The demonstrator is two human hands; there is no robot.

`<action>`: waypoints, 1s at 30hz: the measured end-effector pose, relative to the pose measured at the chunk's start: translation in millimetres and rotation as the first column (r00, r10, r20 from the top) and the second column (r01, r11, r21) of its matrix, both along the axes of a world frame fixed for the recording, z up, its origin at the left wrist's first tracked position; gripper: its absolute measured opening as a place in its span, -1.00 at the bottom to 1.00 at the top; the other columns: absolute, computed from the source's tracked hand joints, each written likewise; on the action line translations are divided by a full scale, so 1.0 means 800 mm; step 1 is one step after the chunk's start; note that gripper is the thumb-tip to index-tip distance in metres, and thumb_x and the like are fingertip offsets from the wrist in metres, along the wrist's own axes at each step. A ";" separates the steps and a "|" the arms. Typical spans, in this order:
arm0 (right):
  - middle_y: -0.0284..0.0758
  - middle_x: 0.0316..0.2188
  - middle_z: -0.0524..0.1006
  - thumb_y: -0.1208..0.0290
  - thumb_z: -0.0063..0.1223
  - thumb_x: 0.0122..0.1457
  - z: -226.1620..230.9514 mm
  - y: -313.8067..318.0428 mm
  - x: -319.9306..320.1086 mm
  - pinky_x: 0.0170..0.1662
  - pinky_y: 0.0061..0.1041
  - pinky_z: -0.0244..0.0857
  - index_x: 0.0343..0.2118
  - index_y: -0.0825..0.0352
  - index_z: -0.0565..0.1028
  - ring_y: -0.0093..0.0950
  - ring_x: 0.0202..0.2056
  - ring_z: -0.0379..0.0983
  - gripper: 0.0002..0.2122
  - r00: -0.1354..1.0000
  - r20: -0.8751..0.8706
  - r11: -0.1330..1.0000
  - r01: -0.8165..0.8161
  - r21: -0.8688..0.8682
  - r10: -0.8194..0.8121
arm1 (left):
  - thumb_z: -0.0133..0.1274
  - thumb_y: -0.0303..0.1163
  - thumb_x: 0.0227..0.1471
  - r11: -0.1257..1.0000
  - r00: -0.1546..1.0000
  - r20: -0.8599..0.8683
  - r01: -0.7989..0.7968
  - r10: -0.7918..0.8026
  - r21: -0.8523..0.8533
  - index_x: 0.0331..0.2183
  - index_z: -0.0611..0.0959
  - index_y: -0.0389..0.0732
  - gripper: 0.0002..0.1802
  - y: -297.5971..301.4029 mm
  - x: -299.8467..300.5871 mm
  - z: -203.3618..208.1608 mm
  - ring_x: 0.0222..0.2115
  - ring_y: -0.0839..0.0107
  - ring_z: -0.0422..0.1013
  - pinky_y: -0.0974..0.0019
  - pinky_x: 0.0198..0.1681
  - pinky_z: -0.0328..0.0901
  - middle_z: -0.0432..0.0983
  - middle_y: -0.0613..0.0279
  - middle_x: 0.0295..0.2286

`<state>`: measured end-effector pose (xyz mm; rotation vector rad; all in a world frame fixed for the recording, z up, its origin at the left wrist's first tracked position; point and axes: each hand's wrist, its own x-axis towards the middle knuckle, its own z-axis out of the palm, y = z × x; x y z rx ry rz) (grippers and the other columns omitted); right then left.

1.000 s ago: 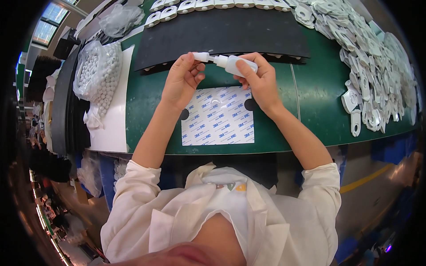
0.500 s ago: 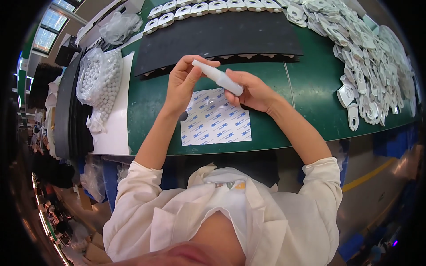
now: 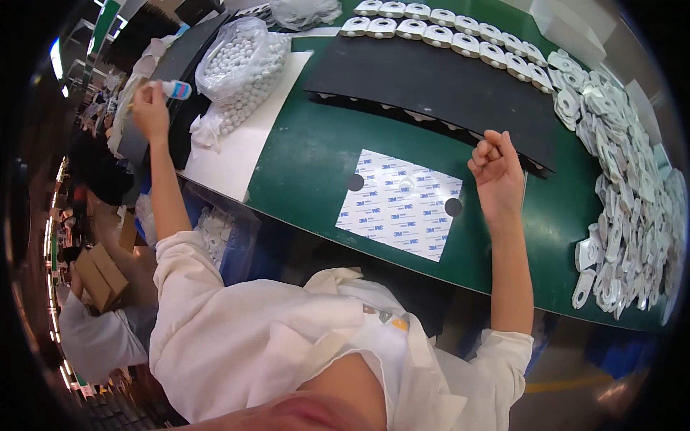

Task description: Assembling small plastic and metal components into finished units on a manufacturing assembly line.

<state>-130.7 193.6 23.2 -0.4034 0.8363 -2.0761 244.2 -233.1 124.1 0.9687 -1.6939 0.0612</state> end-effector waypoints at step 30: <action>-0.48 -0.59 0.31 0.35 -0.13 0.18 -0.027 0.007 -0.027 -0.44 -0.65 0.12 -0.32 0.29 0.41 -0.64 -0.52 0.19 -0.87 0.986 -0.007 0.981 0.167 0.103 -0.167 | -0.05 -0.27 -0.14 0.767 0.768 0.357 0.259 -0.532 0.587 -0.26 0.57 -0.20 -0.65 -0.125 -0.220 -0.071 -0.40 0.20 0.45 0.18 -0.37 0.34 0.50 0.09 -0.34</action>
